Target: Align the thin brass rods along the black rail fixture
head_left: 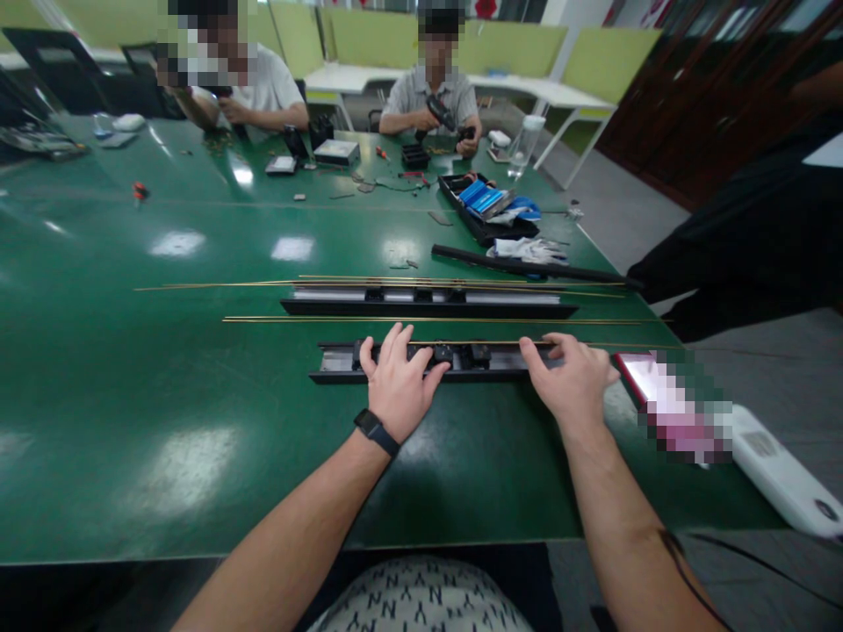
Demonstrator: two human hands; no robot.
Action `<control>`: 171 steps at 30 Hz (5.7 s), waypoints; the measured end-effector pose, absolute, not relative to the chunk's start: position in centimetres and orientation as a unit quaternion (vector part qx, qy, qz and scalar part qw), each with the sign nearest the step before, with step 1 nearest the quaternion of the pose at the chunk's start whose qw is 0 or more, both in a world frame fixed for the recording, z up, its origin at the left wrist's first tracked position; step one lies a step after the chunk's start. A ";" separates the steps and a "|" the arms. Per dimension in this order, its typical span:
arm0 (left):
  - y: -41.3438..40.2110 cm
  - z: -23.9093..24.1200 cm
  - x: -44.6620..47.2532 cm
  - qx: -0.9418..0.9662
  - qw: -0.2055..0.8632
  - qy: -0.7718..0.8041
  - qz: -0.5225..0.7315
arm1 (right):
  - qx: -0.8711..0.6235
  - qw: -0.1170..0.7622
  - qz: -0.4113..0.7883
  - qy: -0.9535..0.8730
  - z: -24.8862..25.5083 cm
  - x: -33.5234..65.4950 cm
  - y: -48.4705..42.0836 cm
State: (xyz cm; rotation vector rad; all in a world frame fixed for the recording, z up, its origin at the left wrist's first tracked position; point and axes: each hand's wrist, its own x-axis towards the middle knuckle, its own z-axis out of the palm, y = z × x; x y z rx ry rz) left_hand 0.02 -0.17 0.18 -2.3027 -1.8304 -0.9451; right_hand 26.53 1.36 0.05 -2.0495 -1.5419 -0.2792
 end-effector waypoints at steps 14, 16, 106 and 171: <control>-0.3 0.4 0.1 -0.745 0.022 -0.594 -0.303 | -0.760 0.260 -0.098 -0.588 0.1 25.0 1.4; -0.2 0.4 0.1 -0.745 0.022 -0.594 -0.302 | -0.760 0.259 -0.107 -0.586 0.1 25.0 1.4; -0.1 0.0 0.2 -0.750 0.028 -0.582 -0.313 | -0.772 0.251 -0.104 -0.575 0.0 25.5 1.6; -0.2 0.5 0.5 -0.750 0.011 -0.588 -0.302 | -0.757 0.263 -0.088 -0.592 -0.2 27.1 1.7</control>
